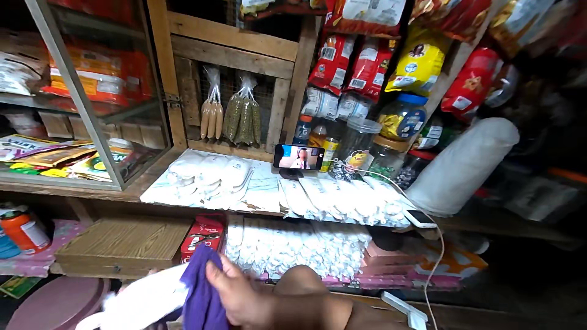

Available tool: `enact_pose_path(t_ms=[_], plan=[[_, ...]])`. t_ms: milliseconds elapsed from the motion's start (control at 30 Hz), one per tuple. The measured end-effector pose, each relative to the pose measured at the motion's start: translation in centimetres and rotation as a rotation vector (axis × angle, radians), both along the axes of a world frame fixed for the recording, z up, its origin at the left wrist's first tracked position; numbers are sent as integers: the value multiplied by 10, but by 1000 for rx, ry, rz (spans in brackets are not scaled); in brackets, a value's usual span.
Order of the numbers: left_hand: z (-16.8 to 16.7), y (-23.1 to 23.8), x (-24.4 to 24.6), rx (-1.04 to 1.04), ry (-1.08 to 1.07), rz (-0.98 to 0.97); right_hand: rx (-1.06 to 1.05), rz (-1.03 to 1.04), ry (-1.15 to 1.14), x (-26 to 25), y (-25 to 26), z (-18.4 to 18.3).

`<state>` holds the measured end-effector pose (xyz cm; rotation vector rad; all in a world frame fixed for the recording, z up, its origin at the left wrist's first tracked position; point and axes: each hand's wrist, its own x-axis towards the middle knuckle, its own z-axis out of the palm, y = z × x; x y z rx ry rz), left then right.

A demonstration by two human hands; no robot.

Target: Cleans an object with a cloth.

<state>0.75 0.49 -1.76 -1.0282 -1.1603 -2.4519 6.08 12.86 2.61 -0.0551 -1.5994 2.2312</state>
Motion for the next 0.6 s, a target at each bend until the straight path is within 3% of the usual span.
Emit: enact_pose_path(t_ms=[133, 267, 400, 500, 600], plan=[[19, -2, 4, -136, -37, -385, 53, -184, -83, -6, 37, 29], [26, -10, -1, -186, -201, -686, 182, -166, -56, -2, 72, 43], [27, -12, -5, -380, -347, -719, 561, -86, 61, 4, 95, 46], [21, -6, 0, -628, -277, -668, 865, -62, 185, 5, 99, 45], [14, 5, 5, -712, -190, -646, 1008, -14, 277, 5, 92, 40]])
